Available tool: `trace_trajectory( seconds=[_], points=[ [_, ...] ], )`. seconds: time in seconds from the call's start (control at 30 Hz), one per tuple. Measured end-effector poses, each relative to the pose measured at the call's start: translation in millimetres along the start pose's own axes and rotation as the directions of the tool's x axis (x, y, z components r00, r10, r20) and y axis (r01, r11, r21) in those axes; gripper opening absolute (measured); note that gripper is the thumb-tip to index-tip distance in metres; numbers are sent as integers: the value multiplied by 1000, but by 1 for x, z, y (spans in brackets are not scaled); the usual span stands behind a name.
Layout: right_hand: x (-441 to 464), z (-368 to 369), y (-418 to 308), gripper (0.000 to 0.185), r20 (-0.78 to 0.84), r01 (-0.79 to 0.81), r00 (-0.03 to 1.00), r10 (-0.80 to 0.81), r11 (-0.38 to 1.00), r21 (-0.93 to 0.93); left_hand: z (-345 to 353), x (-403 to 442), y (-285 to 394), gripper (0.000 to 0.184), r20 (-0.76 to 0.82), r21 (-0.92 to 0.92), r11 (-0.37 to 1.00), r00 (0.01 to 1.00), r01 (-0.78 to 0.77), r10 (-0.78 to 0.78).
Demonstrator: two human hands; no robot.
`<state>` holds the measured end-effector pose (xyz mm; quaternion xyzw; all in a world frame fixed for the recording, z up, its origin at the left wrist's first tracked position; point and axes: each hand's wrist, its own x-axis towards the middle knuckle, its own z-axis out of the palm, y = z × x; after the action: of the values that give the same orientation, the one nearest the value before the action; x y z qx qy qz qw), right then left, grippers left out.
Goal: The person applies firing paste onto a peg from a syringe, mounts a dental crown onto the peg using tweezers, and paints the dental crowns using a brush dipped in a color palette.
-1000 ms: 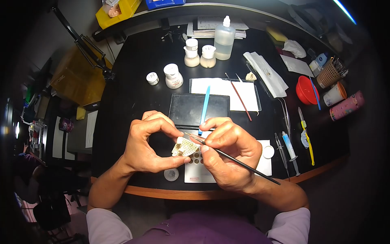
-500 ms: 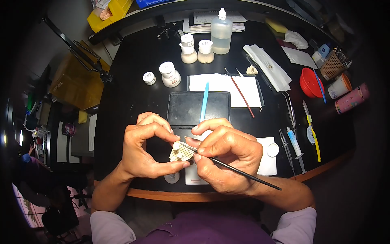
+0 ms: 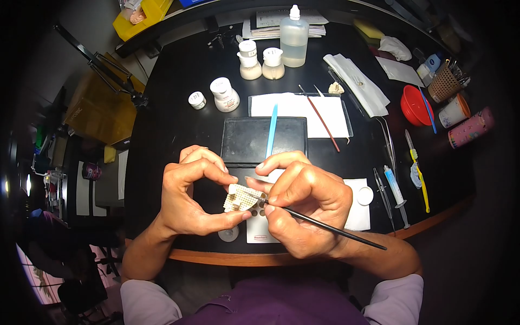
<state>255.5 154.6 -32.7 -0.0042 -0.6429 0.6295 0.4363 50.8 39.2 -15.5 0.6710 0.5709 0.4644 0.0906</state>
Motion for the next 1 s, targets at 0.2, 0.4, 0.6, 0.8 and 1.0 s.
trace_trajectory(
  seconds=[0.2, 0.4, 0.6, 0.8, 1.0],
  points=[
    [2, 9, -6, 8, -92, -103, 991, 94, 990, -98, 3, -4, -2, 38, -48, 28, 998, 997, 64, -63],
    [4, 6, -1, 14, -104, -290, 956, 275, 941, -176, 4, -3, -2, 36, -100, -24, 997, 992, 69, -71],
    [8, 13, -7, 17, -129, -412, 907, 402, 909, -64, 7, -5, 1, 39, -96, -21, 995, 990, 98, -100],
    [11, 4, -7, 18, -152, -498, 863, 481, 860, -107, 10, -6, 7, 49, -40, -188, 950, 965, 247, -259],
    [16, 0, -7, 20, -180, -484, 866, 467, 872, -69, 7, -7, 2, 61, 112, -471, 836, 959, 283, -262]
  ],
)
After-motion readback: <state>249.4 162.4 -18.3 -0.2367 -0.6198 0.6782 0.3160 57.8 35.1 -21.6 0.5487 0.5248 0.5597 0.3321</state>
